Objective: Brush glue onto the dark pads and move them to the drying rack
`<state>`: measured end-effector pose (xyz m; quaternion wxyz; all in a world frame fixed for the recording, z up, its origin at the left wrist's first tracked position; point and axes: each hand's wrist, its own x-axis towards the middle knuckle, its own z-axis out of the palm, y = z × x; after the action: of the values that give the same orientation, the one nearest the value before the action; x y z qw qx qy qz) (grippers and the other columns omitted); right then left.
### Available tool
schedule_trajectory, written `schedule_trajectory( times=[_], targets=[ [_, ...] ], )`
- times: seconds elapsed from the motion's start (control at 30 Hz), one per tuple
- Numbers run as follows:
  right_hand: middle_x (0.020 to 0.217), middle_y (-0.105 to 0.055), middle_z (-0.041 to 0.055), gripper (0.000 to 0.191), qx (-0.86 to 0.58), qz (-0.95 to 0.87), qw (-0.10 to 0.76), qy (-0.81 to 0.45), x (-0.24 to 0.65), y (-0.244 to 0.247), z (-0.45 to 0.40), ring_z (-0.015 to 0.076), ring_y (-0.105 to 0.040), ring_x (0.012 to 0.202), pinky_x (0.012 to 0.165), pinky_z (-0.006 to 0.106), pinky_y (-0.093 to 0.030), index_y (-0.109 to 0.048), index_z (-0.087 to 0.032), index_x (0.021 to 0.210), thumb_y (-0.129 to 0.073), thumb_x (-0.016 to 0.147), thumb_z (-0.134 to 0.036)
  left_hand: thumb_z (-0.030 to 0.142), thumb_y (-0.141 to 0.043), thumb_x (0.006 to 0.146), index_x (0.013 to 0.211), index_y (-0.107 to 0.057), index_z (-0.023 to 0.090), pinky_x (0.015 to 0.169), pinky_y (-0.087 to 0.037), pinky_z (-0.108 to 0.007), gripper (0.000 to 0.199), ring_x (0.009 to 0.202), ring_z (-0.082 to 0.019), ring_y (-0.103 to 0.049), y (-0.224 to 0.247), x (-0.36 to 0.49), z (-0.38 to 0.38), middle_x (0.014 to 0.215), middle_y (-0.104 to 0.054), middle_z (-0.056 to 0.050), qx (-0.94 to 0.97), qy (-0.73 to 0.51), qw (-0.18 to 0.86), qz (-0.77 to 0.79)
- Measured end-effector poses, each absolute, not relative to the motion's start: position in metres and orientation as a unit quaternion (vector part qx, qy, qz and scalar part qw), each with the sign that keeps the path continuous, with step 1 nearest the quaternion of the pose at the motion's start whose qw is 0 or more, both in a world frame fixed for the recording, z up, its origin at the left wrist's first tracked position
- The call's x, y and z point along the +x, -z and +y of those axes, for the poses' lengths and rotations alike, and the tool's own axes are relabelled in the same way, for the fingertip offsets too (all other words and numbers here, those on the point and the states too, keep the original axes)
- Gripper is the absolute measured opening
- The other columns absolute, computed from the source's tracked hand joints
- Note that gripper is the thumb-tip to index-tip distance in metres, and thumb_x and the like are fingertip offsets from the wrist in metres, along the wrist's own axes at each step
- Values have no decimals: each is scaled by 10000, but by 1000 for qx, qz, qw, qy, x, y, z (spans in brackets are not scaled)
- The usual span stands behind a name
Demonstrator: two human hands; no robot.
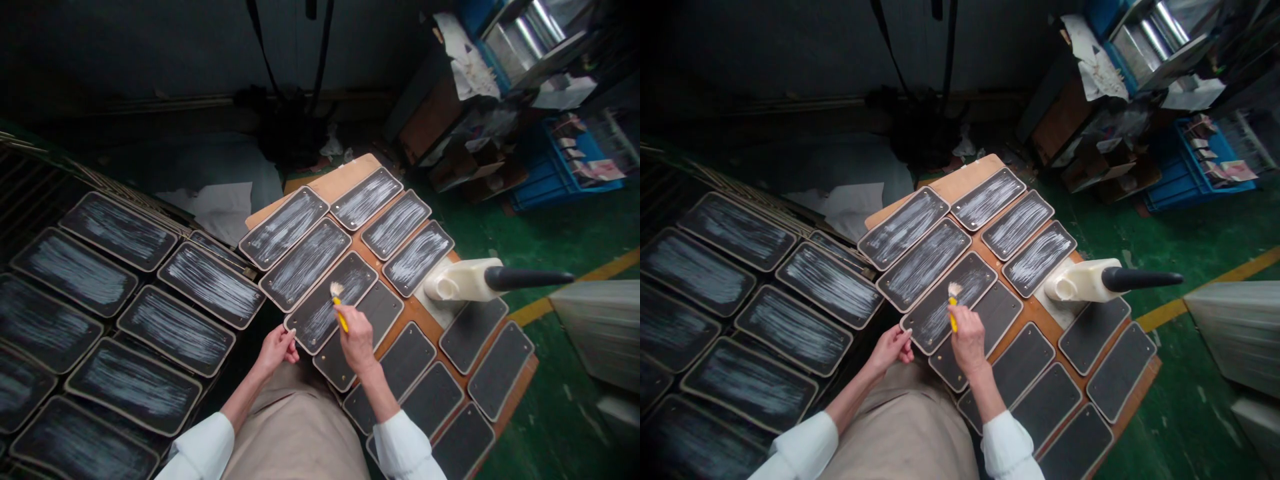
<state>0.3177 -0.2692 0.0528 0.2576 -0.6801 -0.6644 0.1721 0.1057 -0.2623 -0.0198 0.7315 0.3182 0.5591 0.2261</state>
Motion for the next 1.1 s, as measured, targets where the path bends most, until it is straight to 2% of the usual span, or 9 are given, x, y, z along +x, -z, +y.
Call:
schedule_trajectory(
  times=[0.13, 0.23, 0.33, 0.47, 0.63, 0.73, 0.87, 1.0, 1.1],
  targets=[
    [1011, -663, 61, 205, -630, -654, 274, -316, 285, -61, -305, 198, -606, 912, 800, 328, -467, -595, -225, 1094, -439, 961, -231, 515, -596, 775, 851, -500, 164, 382, -478, -186, 371, 425, -126, -614, 23, 105, -262, 525, -529, 70, 315, -224, 733, 559],
    [941, -665, 28, 183, -634, -549, 334, -430, 279, -63, -309, 173, -632, 842, 772, 298, -502, -611, -234, 1034, -459, 959, -300, 526, -603, 763, 864, -506, 160, 380, -475, -183, 392, 424, -127, -615, 23, 105, -262, 525, -533, 67, 314, -222, 735, 559],
    [912, -652, 32, 222, -634, -446, 411, -481, 289, -53, -292, 168, -650, 763, 714, 297, -554, -621, -216, 997, -477, 939, -375, 518, -599, 770, 863, -504, 160, 377, -475, -185, 382, 423, -128, -614, 21, 105, -261, 524, -528, 69, 317, -222, 734, 558],
    [923, -632, 52, 246, -649, -367, 500, -442, 312, -38, -265, 185, -666, 741, 691, 332, -588, -624, -199, 967, -543, 891, -419, 504, -593, 786, 837, -499, 165, 384, -481, -187, 355, 433, -128, -618, 18, 105, -260, 532, -525, 69, 324, -224, 730, 558],
    [963, -631, 65, 257, -690, -369, 536, -318, 342, -44, -240, 181, -656, 747, 732, 353, -572, -604, -194, 1008, -533, 901, -415, 521, -603, 770, 820, -499, 169, 372, -468, -183, 371, 424, -130, -615, 18, 106, -259, 522, -525, 68, 320, -224, 730, 560],
    [1023, -633, 67, 227, -709, -443, 509, -205, 358, -53, -222, 191, -651, 856, 808, 348, -530, -607, -205, 1049, -507, 927, -368, 522, -609, 762, 834, -503, 170, 369, -467, -185, 375, 418, -133, -613, 18, 107, -259, 514, -522, 71, 317, -223, 728, 566],
    [1039, -653, 71, 209, -716, -576, 382, -99, 363, -55, -206, 204, -611, 981, 882, 349, -465, -614, -213, 1087, -468, 953, -281, 506, -595, 777, 837, -504, 170, 378, -473, -188, 353, 423, -132, -614, 17, 108, -257, 519, -520, 70, 322, -220, 725, 568],
    [1020, -660, 83, 243, -679, -664, 278, -143, 338, -52, -229, 207, -604, 941, 820, 348, -466, -600, -210, 1121, -416, 962, -205, 525, -602, 758, 821, -514, 170, 368, -466, -192, 371, 415, -136, -609, 18, 108, -255, 509, -522, 65, 328, -220, 722, 569],
    [1008, -665, 74, 242, -640, -686, 264, -226, 315, -58, -260, 204, -608, 917, 793, 342, -477, -597, -225, 1126, -422, 961, -207, 539, -606, 747, 836, -526, 167, 366, -466, -196, 391, 411, -136, -605, 21, 107, -255, 506, -526, 64, 330, -217, 723, 567]
  ],
)
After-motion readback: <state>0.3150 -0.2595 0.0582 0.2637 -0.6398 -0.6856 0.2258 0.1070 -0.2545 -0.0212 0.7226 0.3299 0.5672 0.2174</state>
